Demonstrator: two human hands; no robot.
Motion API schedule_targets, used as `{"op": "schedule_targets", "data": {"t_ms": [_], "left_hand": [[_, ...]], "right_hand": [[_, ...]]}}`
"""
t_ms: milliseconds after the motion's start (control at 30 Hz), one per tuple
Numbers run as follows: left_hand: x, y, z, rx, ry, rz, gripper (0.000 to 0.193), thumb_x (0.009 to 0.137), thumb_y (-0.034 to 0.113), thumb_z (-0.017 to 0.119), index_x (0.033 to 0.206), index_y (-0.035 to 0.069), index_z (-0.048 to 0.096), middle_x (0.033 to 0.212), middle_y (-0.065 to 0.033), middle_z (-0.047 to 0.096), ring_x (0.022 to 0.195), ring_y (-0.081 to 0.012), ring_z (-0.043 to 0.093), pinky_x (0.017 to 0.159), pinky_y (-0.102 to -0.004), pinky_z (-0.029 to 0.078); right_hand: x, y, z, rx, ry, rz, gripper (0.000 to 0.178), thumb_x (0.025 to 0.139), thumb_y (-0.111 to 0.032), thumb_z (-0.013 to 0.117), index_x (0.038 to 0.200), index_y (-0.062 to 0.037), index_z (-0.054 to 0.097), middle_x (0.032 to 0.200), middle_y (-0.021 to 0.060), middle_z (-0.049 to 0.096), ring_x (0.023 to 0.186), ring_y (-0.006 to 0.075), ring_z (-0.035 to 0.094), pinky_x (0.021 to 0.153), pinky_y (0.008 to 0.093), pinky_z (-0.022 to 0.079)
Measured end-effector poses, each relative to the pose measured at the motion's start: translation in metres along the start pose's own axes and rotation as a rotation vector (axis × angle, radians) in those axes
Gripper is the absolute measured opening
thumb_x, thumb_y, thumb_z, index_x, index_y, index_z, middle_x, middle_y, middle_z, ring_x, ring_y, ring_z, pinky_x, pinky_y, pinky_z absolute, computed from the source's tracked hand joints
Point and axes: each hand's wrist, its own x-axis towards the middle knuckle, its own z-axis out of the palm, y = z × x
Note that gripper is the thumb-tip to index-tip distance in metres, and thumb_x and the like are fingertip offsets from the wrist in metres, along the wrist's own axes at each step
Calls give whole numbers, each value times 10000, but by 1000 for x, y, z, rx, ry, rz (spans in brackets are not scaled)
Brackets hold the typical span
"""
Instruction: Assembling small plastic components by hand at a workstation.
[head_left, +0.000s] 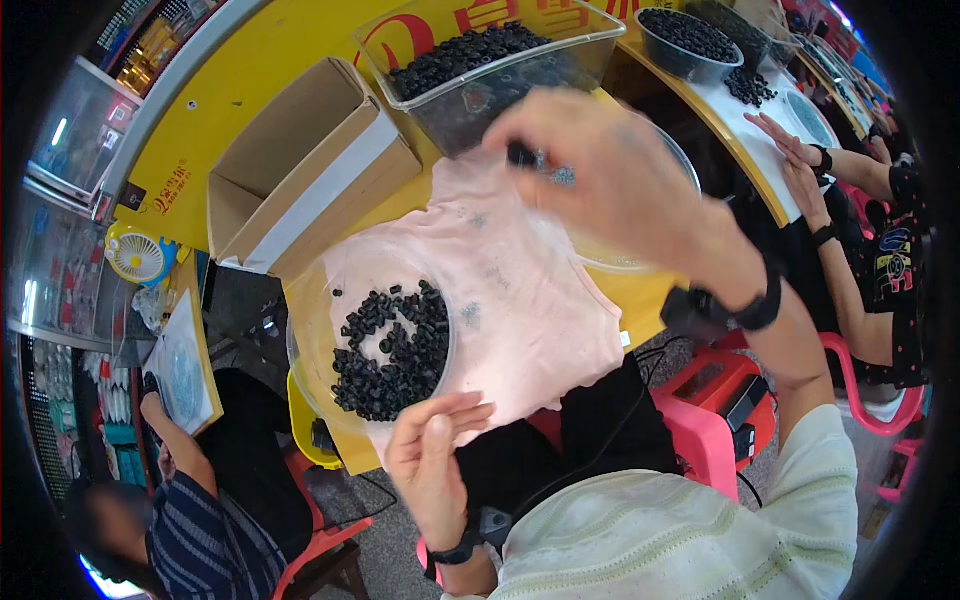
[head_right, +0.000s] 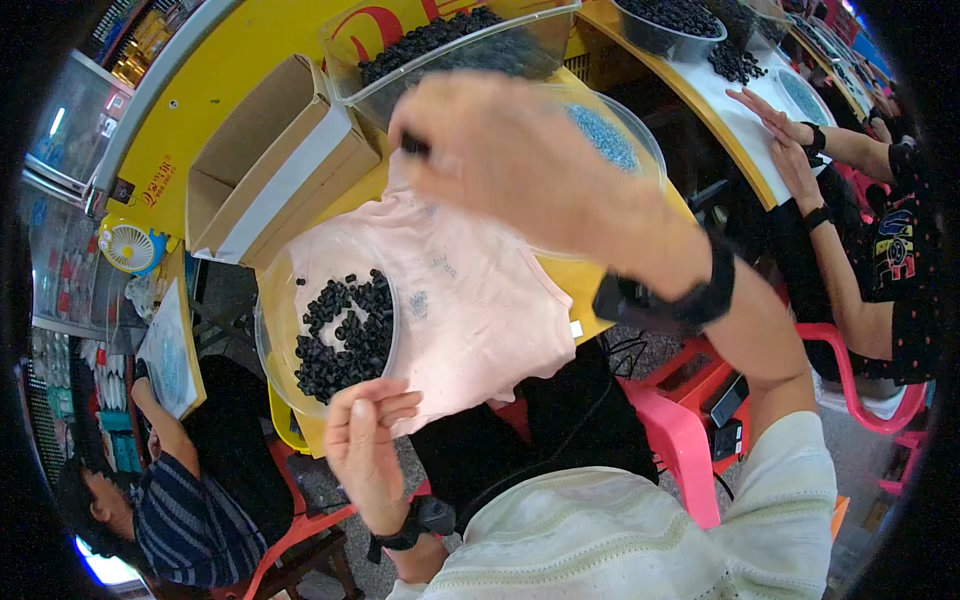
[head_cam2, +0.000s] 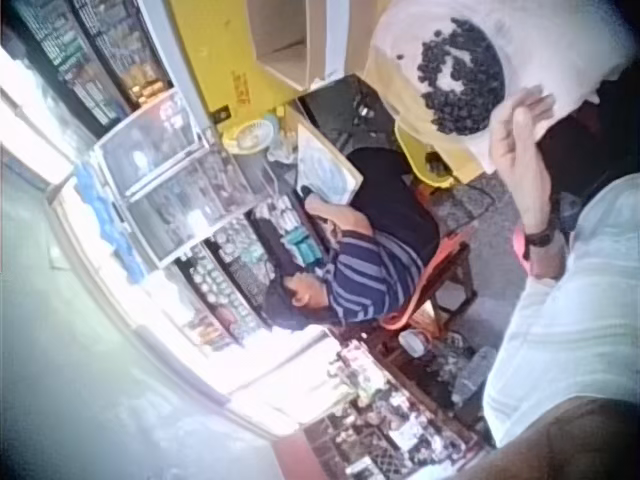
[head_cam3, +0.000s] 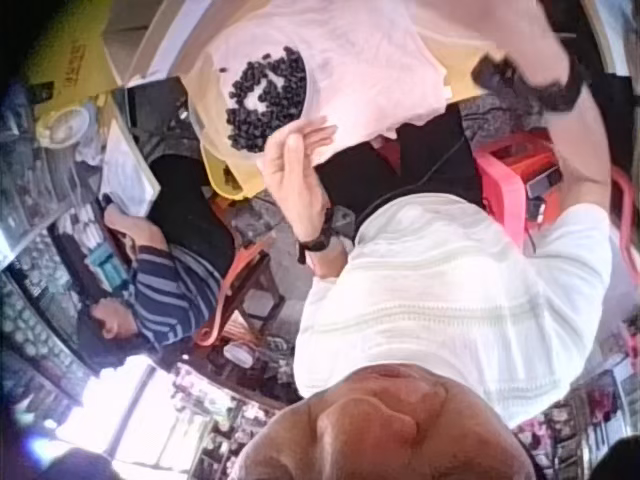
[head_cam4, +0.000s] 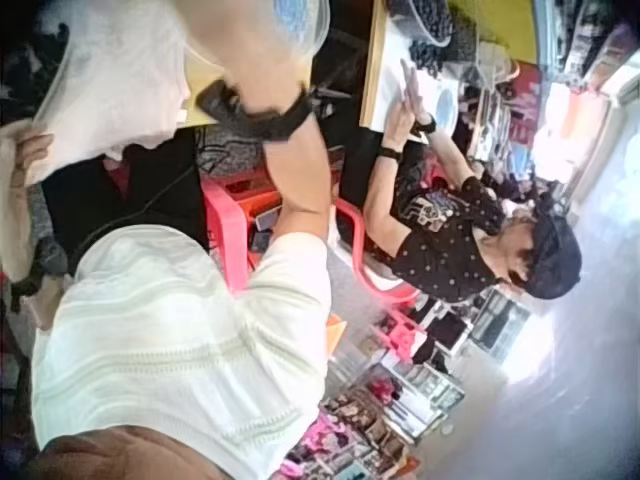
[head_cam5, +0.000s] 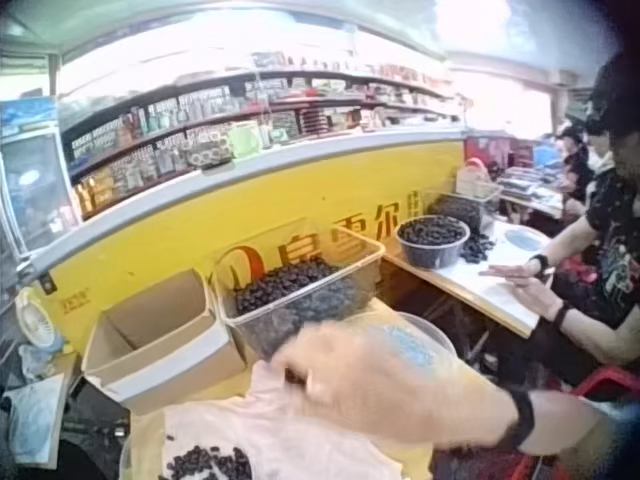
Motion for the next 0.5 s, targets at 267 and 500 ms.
{"op": "schedule_targets", "data": {"t_ms": [267,500], "left_hand": [[21,21,-41,108,276,164,194,996,124,527,1017,-57,593,945,-214,694,777,-246,693,757,-342,556],[31,13,-40,77,255,90,192,985,130,546,986,-56,593,917,-215,695,763,-250,692,753,-343,555]], "right_hand": [[82,107,22,-303,-15,142,441,857,-281,684,1229,-53,620,1193,193,637,1129,247,591,986,394,456],[26,30,59,-6,-280,1,129,812,-94,673,931,-52,643,947,88,626,881,288,630,741,370,514]]}}
